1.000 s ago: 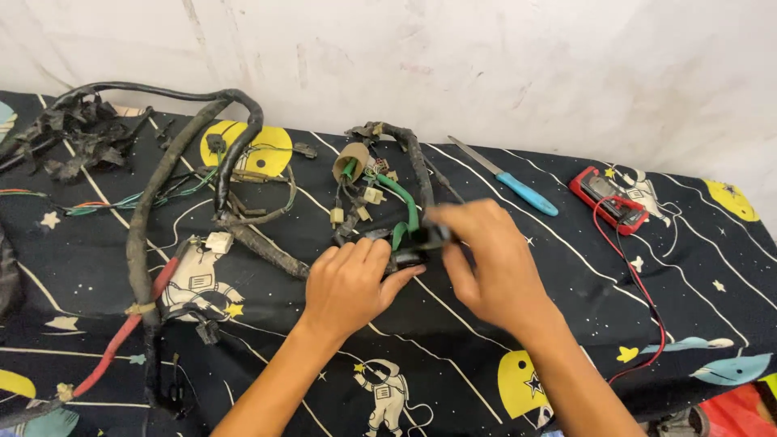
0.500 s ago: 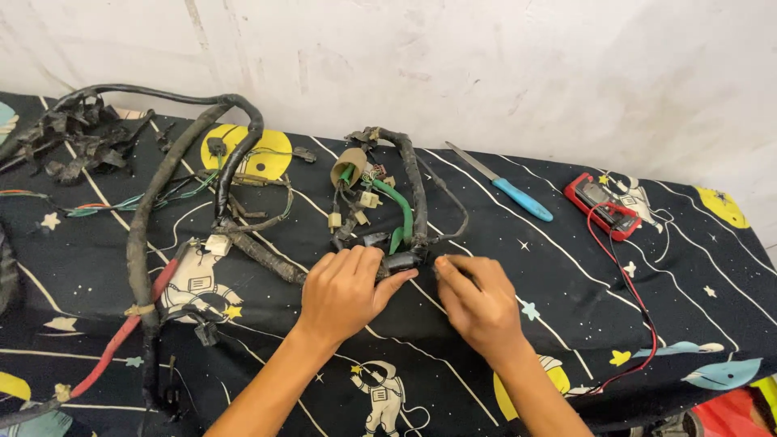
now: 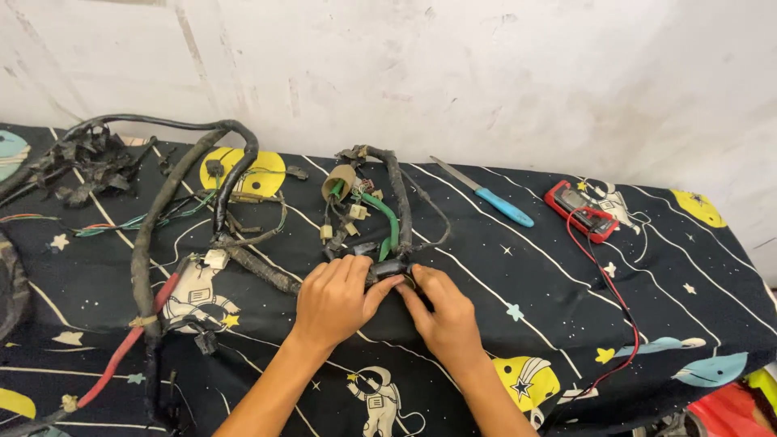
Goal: Wrapping electrical tape around a motorcycle wiring harness to secure and protect the wires
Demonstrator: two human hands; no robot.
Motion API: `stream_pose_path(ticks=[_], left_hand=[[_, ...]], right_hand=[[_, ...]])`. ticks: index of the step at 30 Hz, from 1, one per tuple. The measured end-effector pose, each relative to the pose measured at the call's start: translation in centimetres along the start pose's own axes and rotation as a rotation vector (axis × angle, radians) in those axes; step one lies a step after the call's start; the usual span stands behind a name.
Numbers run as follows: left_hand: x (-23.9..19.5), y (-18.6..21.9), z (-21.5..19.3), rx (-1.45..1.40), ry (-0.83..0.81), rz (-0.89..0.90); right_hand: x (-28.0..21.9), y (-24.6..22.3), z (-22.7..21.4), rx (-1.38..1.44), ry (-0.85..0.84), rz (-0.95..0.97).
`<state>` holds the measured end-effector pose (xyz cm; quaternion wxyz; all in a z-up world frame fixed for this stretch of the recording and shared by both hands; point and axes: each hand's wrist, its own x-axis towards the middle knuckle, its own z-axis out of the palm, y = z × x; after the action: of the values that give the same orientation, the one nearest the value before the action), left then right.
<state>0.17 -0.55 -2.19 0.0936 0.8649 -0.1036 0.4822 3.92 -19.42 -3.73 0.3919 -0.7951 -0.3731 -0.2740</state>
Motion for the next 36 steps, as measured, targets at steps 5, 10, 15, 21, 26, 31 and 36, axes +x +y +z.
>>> stream_pose_path(ticks=[5,10,15,21,26,31,36], left_hand=[[-0.1,-0.3,0.0,-0.078,-0.038,0.024],[-0.1,-0.2,0.2,-0.193,-0.088,-0.074],[0.3,0.5,-0.3,-0.271,-0.081,-0.234],[4.0,1.5,-3.6,-0.265,-0.591,-0.6],[5.7,1.3,-3.4,-0.316,-0.764,-0.804],[5.7,0.3,-3.2,-0.468,-0.654,-0.908],[7.5,0.8,-4.5,-0.507,-0.832,-0.969]], right_hand=[[-1.6,1.7,1.9,-0.176,-0.034,0.151],[0.6,-0.1,2.1,-0.306,0.074,0.225],[1.3,2.0,3.8,-0.247,-0.15,0.457],[2.8,2.0,3.8,-0.463,-0.203,0.372],[4.4,1.0,2.2,-0.337,-0.292,0.478],[5.8,-0.9,-0.5,0.088,-0.393,0.7],[4.5,2.7,-1.4,0.574,-0.477,0.724]])
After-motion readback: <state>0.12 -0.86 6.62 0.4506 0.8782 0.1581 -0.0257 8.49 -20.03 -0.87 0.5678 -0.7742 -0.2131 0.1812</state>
